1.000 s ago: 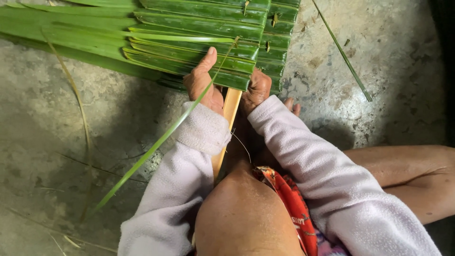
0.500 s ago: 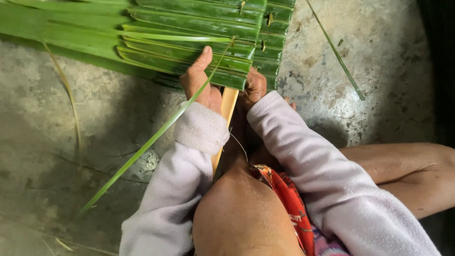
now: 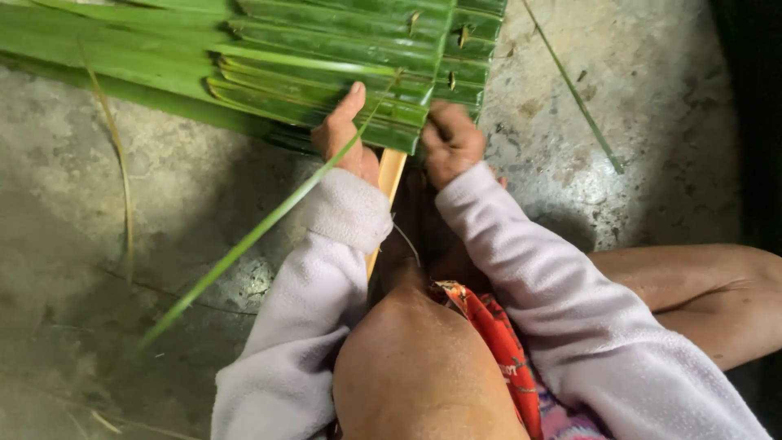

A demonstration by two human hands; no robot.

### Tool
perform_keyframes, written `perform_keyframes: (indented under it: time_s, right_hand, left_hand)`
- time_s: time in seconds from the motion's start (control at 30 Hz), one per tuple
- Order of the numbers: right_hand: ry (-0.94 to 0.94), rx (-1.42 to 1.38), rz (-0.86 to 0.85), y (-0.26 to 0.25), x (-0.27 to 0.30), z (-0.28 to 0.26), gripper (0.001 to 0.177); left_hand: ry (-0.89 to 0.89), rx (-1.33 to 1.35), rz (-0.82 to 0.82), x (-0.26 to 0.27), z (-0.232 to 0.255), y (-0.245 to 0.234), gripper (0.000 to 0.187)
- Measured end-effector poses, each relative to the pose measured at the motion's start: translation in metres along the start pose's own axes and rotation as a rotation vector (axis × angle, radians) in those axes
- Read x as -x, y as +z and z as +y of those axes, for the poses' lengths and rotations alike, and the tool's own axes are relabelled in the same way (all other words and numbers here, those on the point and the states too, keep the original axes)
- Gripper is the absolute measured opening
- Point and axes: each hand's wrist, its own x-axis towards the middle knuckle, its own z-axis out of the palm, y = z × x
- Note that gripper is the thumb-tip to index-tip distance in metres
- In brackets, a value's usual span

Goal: The person is weaving palm leaves over a wooden rod, securing each leaf with a thin strip to create a thatched panel.

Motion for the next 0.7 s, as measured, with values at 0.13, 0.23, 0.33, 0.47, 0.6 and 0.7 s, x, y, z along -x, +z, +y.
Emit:
perform_keyframes:
  time_s: [0.13,0.23,0.33,0.47,0.6,0.7]
  right_hand:
    - [-0.128,0.298,0.19,-0.011,-0.004,-0.01,0.026]
    - [-0.246,0.432,0.096,0.005,-0.011,-0.026,0.029]
    - [-0.256,0.478,0.075,0.021,-0.007,-0.005,0.015]
    - [-0.346,0.565,0.107,0.028,-0.013,0.005,0.011]
    - [-0.359,0.559,0.107,0.027,-0.017,0.018,0.012]
    - [-0.403,0.554,0.117,0.022,-0.016,0.005,0.013]
  left_hand:
    - [0.029,-0.179,0.278,0.009,-0.007,0.016,0.082]
    - [0.003,-0.112,0.241,-0.01,-0.019,0.004,0.077]
    - [0.042,-0.092,0.242,-0.056,-0.062,-0.036,0.074]
    - [0.115,-0.15,0.26,-0.057,-0.071,-0.035,0.063]
    - [0.111,-0.208,0.279,-0.077,-0.088,-0.053,0.058]
    - [0.095,-0.182,0.284,-0.086,-0.098,-0.057,0.063]
